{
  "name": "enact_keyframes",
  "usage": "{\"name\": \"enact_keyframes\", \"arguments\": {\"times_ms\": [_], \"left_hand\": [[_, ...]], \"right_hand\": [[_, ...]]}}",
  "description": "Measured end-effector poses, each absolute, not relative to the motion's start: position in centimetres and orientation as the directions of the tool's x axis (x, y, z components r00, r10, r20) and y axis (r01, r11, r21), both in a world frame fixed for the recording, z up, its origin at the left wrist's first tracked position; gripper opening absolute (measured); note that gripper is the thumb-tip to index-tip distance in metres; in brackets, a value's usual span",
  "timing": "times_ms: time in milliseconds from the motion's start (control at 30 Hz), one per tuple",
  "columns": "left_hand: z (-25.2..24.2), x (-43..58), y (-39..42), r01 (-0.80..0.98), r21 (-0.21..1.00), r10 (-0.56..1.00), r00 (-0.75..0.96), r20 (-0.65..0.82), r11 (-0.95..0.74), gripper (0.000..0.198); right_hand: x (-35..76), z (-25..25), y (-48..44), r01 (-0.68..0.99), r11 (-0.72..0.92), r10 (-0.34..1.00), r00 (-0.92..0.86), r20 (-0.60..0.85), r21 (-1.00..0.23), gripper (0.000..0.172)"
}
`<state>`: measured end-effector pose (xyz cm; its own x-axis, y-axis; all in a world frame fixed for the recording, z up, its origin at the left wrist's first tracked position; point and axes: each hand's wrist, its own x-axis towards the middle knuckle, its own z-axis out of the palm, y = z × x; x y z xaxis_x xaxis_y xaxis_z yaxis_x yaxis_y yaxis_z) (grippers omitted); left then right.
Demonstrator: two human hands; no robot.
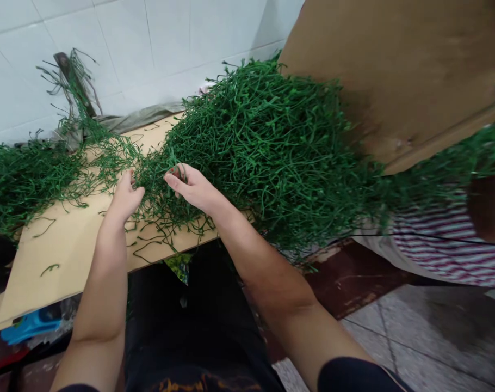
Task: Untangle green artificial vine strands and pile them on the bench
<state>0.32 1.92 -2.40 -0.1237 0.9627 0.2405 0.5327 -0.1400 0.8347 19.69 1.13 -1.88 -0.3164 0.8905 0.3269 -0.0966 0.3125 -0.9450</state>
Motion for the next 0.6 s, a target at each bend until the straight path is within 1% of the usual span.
{"name": "enact_keyframes", "arguments": {"times_ms": [67,167,267,333,367,433,500,600], "left_hand": [[-1.5,0.8,1.3,0.51,0.837,0.958,-0.078,0.276,-0.199,0.059],[0.0,2.2,0.4,0.392,0.881,0.961,0.036,0.273,-0.265,0.049],[-0.1,3.6,0.3,0.379,0.897,0.973,0.118,0.196,-0.227,0.032],[-0.9,4.0,0.6,0.436,0.88,0.982,0.1,0.162,-0.189,0.02],[-1.3,4.0,0.8,0.471,0.863,0.983,0.077,0.167,-0.183,0.019],[-1.8,3.8,1.3,0.532,0.821,0.974,0.031,0.223,-0.205,0.024],[-1.9,3.6,1.9,0.586,0.765,0.943,-0.008,0.334,-0.266,0.026],[-1.6,3.2,3.2,0.683,0.638,0.861,-0.028,0.508,-0.355,0.026]], "right_hand": [[19.2,-2.0,1.1,-0.116,0.242,0.896,-0.355,0.268,-0.963,0.047],[18.4,-2.6,1.4,-0.154,0.138,0.938,-0.296,0.179,-0.978,0.047],[17.8,-2.9,1.7,-0.155,0.165,0.959,-0.206,0.195,-0.974,0.042],[17.6,-2.9,1.6,-0.146,0.208,0.953,-0.191,0.234,-0.967,0.041],[17.6,-2.9,1.5,-0.149,0.211,0.952,-0.19,0.238,-0.966,0.041],[17.7,-2.7,1.1,-0.178,0.178,0.956,-0.202,0.213,-0.968,0.041],[17.5,-2.6,0.8,-0.21,0.158,0.95,-0.233,0.206,-0.965,0.042],[17.0,-2.7,0.1,-0.214,0.216,0.929,-0.254,0.268,-0.952,0.044]]}}
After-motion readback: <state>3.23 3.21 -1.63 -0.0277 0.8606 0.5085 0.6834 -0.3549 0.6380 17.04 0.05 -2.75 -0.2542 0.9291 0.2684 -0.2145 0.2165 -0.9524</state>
